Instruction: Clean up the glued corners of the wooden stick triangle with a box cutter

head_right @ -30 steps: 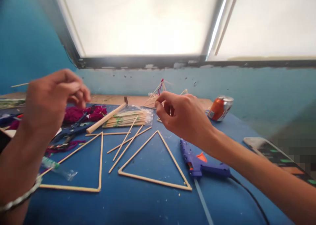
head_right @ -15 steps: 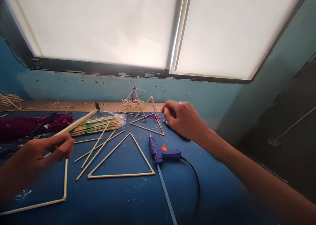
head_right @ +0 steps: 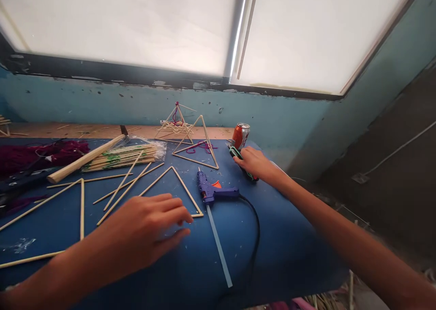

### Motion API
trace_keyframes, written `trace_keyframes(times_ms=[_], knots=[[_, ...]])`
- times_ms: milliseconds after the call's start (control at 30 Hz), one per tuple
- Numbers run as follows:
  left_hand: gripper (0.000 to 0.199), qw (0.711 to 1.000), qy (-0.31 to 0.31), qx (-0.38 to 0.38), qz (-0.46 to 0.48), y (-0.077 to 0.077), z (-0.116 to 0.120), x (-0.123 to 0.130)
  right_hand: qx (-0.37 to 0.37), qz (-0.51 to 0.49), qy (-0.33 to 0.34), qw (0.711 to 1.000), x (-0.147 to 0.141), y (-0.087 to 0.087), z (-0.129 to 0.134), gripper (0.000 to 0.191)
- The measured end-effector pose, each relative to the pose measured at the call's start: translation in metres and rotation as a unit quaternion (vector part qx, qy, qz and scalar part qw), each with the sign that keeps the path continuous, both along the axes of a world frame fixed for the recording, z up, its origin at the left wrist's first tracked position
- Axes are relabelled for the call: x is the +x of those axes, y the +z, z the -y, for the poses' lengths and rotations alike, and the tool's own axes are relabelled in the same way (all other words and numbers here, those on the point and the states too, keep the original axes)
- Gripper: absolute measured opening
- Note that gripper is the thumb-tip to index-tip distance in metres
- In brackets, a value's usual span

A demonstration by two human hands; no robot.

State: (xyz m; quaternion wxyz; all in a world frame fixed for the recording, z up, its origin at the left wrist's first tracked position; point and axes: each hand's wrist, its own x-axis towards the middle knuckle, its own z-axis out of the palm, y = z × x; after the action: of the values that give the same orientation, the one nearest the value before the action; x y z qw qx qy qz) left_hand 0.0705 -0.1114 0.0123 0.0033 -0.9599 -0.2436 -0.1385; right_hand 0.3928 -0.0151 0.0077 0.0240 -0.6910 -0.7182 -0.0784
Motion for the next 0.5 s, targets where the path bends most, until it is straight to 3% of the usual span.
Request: trace_keyframes(times_ms=[133, 300, 400, 500], knots=[[0.011, 0.997, 0.008, 0.073, -0.027, -0.007, 0.001, 0.021, 0.085, -0.086, -0.039, 0.992, 0.010, 0.028, 0.044, 0.041], [0.012, 0.991, 0.027, 0.110, -0.069, 0.004, -0.024, 0.039, 0.182, -0.281, -0.047, 0.941, 0.015, 0.061, 0.111, 0.046], [0.012, 0.991, 0.015, 0.103, -0.078, 0.006, -0.033, 0.050, 0.228, -0.326, -0.066, 0.915, 0.014, 0.063, 0.141, 0.041], [0.013, 0.993, 0.014, 0.087, -0.072, 0.003, -0.037, 0.056, 0.245, -0.339, -0.047, 0.907, 0.017, 0.054, 0.160, 0.035]])
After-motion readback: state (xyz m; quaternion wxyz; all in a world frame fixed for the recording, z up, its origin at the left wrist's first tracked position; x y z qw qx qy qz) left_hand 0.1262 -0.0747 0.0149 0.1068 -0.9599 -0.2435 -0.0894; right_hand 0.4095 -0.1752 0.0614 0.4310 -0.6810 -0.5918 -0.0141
